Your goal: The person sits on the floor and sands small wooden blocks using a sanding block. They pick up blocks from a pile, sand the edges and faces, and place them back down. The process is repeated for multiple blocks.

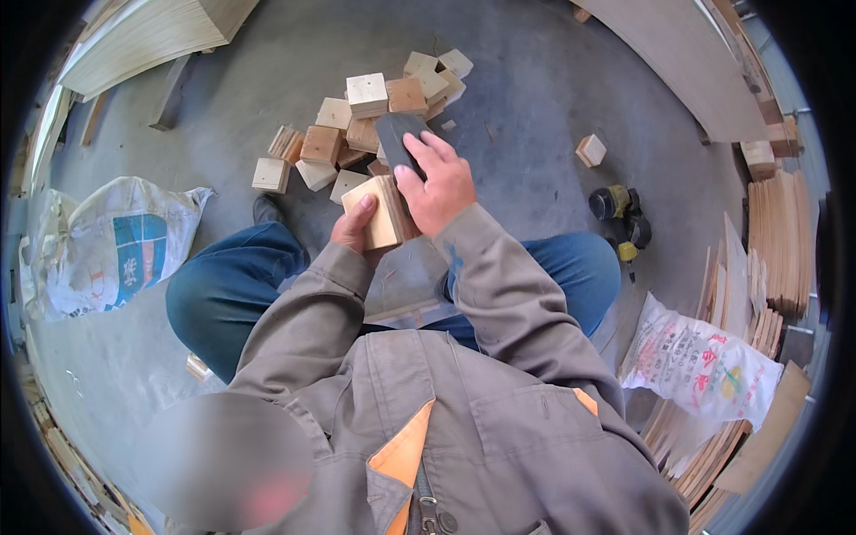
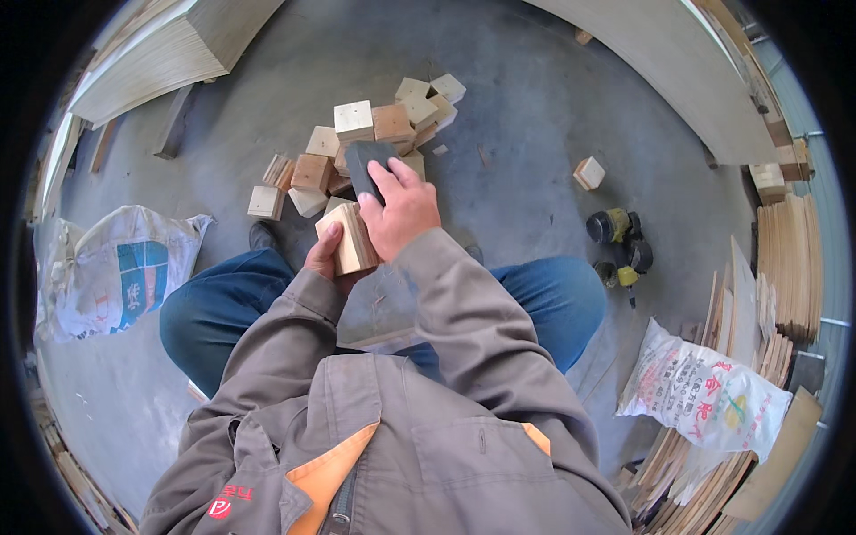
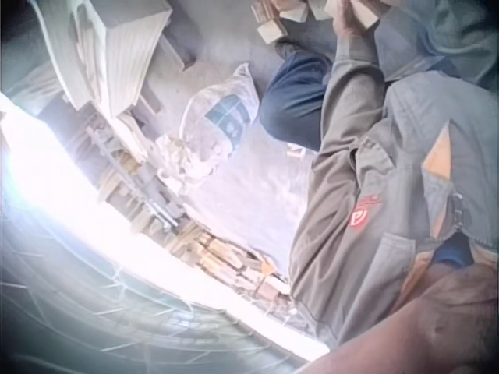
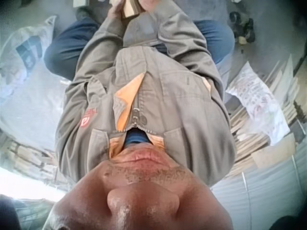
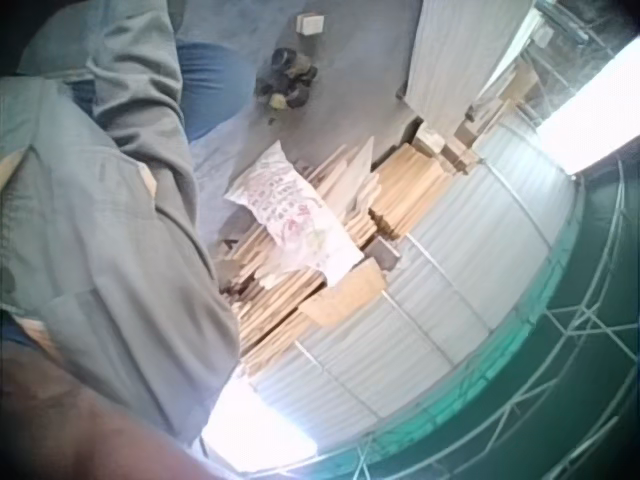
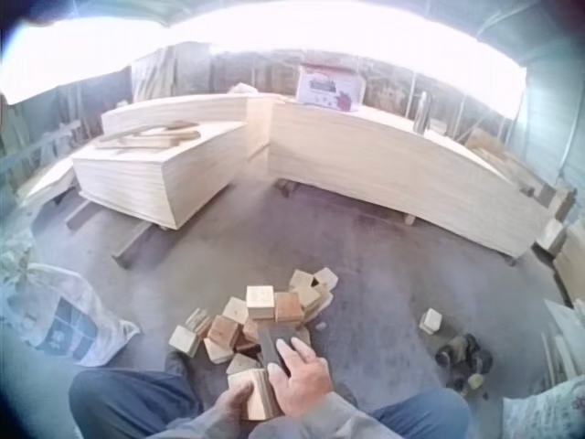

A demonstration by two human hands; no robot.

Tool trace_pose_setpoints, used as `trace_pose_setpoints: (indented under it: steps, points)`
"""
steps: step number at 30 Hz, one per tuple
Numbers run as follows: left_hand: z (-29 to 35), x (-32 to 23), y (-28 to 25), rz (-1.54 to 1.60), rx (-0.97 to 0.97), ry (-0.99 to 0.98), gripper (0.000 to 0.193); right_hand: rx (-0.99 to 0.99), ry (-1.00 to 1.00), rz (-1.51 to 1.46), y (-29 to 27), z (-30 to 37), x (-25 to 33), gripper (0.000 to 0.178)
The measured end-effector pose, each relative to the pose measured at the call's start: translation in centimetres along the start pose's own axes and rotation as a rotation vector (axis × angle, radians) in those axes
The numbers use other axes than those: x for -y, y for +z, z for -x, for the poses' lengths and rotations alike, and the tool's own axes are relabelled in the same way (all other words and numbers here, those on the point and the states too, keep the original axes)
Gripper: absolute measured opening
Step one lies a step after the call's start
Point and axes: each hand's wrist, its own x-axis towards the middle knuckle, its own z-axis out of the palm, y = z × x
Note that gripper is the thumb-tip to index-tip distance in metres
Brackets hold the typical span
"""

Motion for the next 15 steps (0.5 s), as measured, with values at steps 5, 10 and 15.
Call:
trace_pose_setpoints:
  steps: [5,10,15]
  points:
    - [-0.4,-2.0,-1.7,0.151,-0.076,0.058,0.069,0.075,-0.096,-0.044,-2.5,6.7,5.2,0.052]
    - [0.3,-1.3,-1.3,0.142,-0.065,0.023,0.068,0.054,-0.146,-0.014,-1.8,4.6,4.9,0.049]
    - [1.0,-1.1,-0.6,0.03,-0.073,-0.002,0.067,0.059,-0.02,0.057,0.9,-1.5,2.6,0.046]
